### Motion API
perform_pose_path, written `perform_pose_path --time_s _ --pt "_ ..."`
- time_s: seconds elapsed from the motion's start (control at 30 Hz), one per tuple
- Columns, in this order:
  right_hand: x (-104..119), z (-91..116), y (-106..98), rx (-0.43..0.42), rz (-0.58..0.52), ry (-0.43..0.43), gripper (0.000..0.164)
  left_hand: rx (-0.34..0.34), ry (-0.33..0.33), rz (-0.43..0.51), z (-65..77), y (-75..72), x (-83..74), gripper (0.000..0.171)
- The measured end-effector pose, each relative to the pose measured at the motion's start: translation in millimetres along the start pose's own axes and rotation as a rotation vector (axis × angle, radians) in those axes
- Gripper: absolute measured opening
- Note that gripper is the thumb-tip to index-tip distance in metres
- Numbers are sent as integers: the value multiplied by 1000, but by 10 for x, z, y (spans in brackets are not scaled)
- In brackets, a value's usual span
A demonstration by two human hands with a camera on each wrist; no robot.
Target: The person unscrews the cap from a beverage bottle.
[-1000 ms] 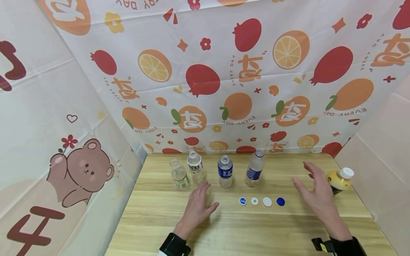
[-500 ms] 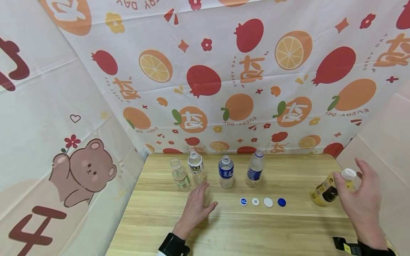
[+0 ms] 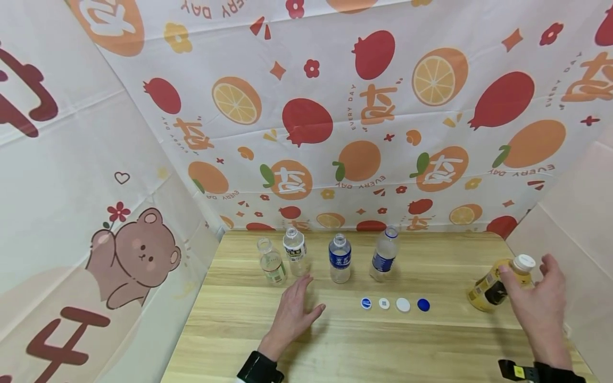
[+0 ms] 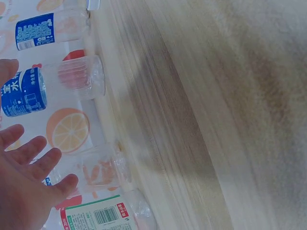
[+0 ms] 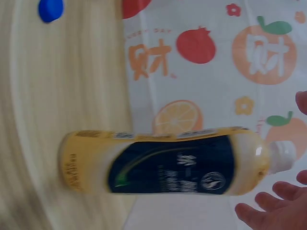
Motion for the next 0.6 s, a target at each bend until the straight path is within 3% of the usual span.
perform_pose_path --time_s 0.2,0.6 --pt "-113 -39 114 56 21 3 77 -1 -1 3 0 0 -6 78" --pt "-236 -70 185 83 120 65 76 6 -10 14 2 0 -12 79"
Point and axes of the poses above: each hand's wrist, its own z-axis away from the middle knuckle, its own y-axis out of the palm, x = y × z, the point moved 4 cm from there along -z, towards the middle knuckle, and after that the axes turned 6 degrees about z, right-handed, at the moved point
